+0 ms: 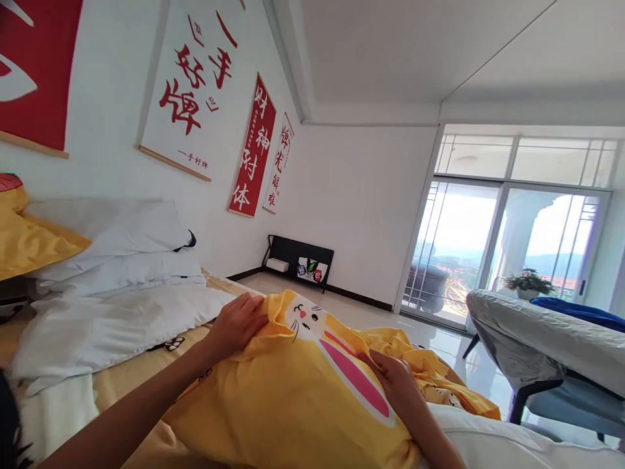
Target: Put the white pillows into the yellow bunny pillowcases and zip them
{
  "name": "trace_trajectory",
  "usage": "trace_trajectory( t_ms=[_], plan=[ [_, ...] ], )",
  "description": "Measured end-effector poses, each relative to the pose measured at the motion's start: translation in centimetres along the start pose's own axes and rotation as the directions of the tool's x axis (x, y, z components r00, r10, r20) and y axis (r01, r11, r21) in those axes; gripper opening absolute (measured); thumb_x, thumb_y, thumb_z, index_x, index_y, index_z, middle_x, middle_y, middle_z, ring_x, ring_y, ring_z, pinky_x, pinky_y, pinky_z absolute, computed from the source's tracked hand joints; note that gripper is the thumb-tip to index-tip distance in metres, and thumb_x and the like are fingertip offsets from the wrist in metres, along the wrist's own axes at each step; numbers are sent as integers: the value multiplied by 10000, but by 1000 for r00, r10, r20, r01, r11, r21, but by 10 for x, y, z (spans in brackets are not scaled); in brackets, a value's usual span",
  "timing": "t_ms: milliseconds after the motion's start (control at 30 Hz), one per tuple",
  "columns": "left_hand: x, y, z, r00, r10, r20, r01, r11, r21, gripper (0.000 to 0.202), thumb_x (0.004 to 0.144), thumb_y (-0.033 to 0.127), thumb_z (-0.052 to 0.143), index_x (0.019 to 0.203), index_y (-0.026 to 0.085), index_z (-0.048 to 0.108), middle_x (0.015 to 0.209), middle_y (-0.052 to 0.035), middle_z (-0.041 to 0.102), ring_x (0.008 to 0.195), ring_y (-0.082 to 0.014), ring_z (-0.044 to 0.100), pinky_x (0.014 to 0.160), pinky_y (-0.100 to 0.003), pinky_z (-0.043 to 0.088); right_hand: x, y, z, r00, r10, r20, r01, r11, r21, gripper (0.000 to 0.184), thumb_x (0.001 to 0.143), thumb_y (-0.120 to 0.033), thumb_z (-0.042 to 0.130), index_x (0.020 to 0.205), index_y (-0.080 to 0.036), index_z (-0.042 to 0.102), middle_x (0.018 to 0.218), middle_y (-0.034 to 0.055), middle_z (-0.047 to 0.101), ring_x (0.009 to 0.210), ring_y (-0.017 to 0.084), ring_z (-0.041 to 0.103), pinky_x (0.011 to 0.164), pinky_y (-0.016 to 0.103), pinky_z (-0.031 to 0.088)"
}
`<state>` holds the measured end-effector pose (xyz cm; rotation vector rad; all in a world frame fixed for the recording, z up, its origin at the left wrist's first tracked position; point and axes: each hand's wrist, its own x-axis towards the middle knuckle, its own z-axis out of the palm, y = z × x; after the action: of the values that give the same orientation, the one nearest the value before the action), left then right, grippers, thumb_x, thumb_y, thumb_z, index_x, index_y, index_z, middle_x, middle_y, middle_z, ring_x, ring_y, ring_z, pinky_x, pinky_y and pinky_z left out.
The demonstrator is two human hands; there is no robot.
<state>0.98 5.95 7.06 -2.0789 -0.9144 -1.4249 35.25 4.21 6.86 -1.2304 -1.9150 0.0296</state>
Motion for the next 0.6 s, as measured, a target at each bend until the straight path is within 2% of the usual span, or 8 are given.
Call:
trace_trajectory(
  t_ms=[67,133,233,300,367,467,533,600],
  plan=[
    [4,-4,4,998,57,40,-58,998,26,313,996,337,348,899,170,595,751,-43,618,651,-157,548,589,-262,405,-1,0,0,1000,0,22,-1,1000,16,495,793,-612,529,500,-215,568,475,-4,560,548,178,551,520,248,453],
    [5,-11,5,993,103,64,-102,995,-22,337,1003,305,330,824,186,590,677,-7,603,564,-118,512,540,-232,349,0,-1,0,999,-9,34,8,1000,31,480,787,-602,541,504,-216,575,468,-5,562,550,183,561,524,250,462],
    [1,-20,0,993,111,-28,-113,992,-63,367,990,305,362,707,187,563,576,10,547,514,-103,453,533,-233,303,3,-1,2,999,-24,31,22,999,48,476,779,-605,537,508,-219,593,459,-6,566,530,183,564,507,247,463],
    [0,-25,-5,995,29,-95,-39,994,-99,371,962,319,406,639,187,529,536,12,497,505,-109,403,539,-249,277,5,0,5,999,-33,10,32,998,47,475,768,-616,535,513,-222,608,470,-3,583,526,187,570,498,247,463],
    [4,-30,-9,989,-124,-80,103,968,-231,332,916,327,460,618,190,514,545,12,479,523,-114,379,557,-255,271,5,-1,8,999,-34,-30,35,999,33,468,760,-620,535,520,-227,619,496,-1,611,534,193,577,501,248,465],
    [22,-40,-10,959,-284,22,268,874,-406,209,848,294,505,667,195,536,627,9,518,586,-120,406,601,-248,306,0,-2,12,996,-28,-81,29,1000,2,462,758,-611,527,514,-228,615,515,3,623,541,193,572,505,245,457],
    [37,-47,-4,948,-307,87,310,822,-477,145,803,280,534,688,191,539,680,7,544,632,-124,437,614,-243,336,-4,-2,14,996,-41,-82,39,999,-20,466,750,-610,522,506,-221,604,499,3,598,529,182,556,498,239,439],
    [45,-51,5,927,-329,183,372,733,-569,152,769,317,566,702,183,542,703,3,559,654,-130,466,606,-242,371,-8,-1,16,996,-59,-71,56,997,-50,473,745,-611,515,499,-213,588,485,-1,569,514,168,537,497,234,422]
  ],
)
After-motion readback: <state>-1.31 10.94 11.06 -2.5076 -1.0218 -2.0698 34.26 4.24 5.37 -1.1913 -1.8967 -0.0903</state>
